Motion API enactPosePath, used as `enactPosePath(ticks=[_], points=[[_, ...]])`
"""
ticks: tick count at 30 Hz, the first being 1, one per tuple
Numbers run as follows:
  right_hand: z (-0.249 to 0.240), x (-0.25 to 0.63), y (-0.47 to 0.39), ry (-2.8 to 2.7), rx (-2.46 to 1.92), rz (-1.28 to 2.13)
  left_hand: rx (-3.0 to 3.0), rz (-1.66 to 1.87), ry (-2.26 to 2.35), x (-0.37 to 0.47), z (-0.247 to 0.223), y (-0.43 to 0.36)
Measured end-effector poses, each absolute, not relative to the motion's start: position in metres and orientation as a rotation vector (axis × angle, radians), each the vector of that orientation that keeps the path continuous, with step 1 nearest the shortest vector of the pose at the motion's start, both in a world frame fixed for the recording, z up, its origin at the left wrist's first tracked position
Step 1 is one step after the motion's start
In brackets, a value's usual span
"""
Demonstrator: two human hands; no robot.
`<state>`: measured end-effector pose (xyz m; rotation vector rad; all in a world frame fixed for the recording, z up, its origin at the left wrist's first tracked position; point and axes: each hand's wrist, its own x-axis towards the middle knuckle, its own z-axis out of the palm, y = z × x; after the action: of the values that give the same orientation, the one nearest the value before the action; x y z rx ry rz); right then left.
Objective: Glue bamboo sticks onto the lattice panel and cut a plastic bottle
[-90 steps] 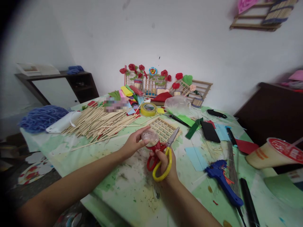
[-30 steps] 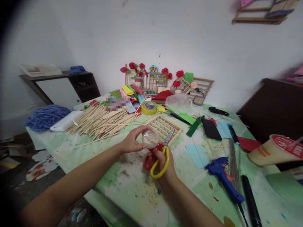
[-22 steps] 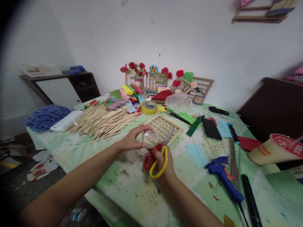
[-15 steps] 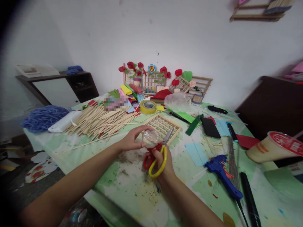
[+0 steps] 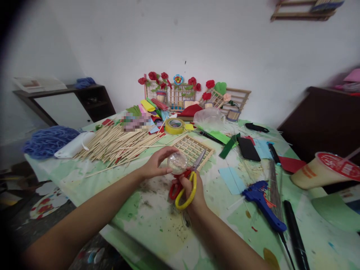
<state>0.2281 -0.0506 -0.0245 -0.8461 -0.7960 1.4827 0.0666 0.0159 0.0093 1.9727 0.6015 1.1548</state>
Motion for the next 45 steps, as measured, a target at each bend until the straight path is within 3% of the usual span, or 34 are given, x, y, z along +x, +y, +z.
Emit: enactPosePath(ticks=[45], points=[[-0.014,0.225,-0.058,-0.794,-0.872,1.462,2.041,1.092,0.596,0.063,0.004,0.02]])
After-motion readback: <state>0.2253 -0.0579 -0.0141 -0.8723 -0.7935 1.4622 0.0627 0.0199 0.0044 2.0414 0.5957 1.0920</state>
